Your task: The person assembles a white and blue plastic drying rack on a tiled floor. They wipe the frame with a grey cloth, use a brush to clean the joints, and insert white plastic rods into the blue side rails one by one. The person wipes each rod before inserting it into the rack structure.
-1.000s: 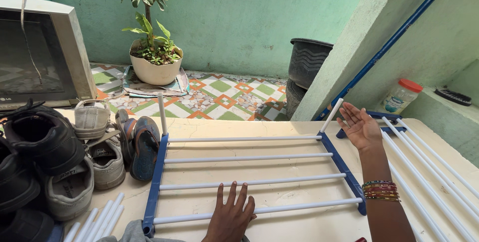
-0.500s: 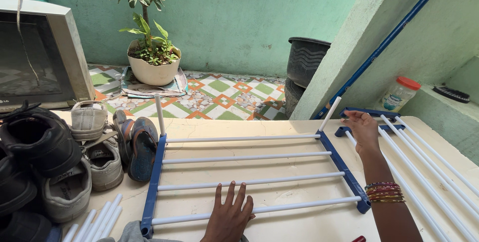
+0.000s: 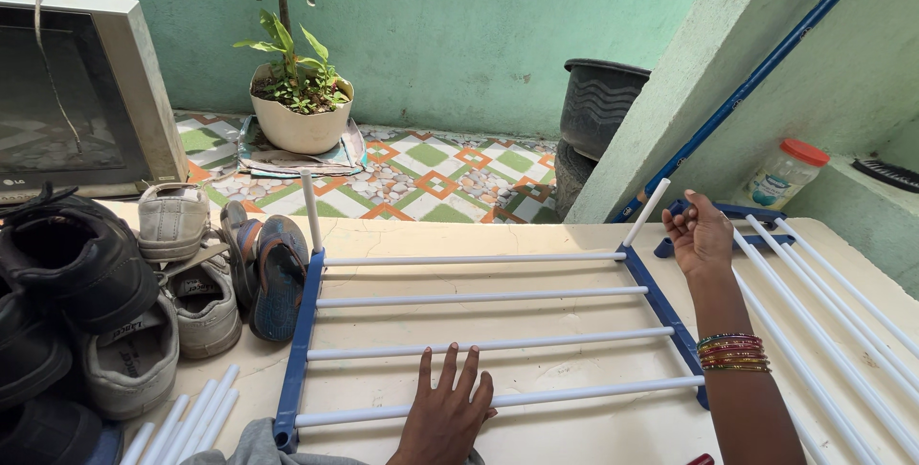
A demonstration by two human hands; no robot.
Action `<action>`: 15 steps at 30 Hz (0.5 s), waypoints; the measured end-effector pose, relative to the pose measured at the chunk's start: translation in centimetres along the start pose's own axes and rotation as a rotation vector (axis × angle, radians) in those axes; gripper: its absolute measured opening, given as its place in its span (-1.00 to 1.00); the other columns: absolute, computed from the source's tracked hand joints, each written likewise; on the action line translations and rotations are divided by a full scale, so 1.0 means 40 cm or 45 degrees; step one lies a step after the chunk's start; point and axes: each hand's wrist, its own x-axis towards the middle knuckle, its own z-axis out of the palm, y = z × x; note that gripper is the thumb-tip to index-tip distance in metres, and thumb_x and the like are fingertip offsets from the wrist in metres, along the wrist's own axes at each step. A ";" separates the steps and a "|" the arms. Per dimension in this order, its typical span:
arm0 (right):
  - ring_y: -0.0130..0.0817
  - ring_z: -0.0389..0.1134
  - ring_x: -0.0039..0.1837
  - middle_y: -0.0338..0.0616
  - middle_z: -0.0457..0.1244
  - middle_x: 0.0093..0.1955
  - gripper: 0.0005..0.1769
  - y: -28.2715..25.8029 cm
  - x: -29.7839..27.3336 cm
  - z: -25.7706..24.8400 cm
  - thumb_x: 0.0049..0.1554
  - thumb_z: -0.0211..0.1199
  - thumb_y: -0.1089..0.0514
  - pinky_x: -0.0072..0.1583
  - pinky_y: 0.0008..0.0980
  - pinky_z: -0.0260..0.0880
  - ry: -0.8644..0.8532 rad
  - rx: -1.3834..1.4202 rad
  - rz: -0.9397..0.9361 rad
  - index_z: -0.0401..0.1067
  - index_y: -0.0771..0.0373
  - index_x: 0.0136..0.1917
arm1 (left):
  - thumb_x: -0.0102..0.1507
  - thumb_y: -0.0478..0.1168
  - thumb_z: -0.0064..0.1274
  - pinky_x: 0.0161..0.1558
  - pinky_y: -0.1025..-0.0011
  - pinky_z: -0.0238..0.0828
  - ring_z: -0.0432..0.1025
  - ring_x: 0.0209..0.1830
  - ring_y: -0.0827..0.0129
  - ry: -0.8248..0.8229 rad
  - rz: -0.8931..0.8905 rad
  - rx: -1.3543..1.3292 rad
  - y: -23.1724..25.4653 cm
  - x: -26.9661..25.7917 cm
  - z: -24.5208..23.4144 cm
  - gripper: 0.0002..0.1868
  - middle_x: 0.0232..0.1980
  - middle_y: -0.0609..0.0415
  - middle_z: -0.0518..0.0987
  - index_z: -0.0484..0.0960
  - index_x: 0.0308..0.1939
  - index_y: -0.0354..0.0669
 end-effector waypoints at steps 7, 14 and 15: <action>-0.06 0.09 0.55 0.01 0.00 0.62 -0.11 -0.062 -0.033 0.118 0.20 0.34 -0.03 0.42 0.10 0.20 0.037 -1.169 0.129 -0.03 0.18 0.62 | 0.36 0.18 -0.07 0.28 -0.60 -0.21 0.09 0.43 -0.47 -0.095 -0.025 -0.027 0.000 0.003 0.009 -0.45 0.40 -0.45 0.29 0.50 0.15 -0.23; -0.34 0.34 0.37 -0.09 0.38 0.27 -0.73 -0.004 0.043 0.090 0.34 0.11 0.18 0.35 -0.39 0.30 -0.325 -1.081 -0.138 0.40 0.31 0.27 | 0.38 0.20 -0.08 0.29 -0.57 -0.17 0.13 0.42 -0.44 0.001 -0.004 -0.008 -0.007 -0.008 0.037 -0.44 0.41 -0.43 0.30 0.51 0.14 -0.22; -0.35 0.37 0.32 -0.10 0.40 0.21 -0.78 -0.002 0.042 0.090 0.35 0.09 0.20 0.30 -0.42 0.34 -0.346 -1.045 -0.155 0.41 0.33 0.20 | 0.38 0.20 -0.08 0.29 -0.57 -0.17 0.13 0.42 -0.43 0.006 -0.006 -0.016 -0.006 -0.007 0.041 -0.44 0.41 -0.42 0.31 0.51 0.14 -0.23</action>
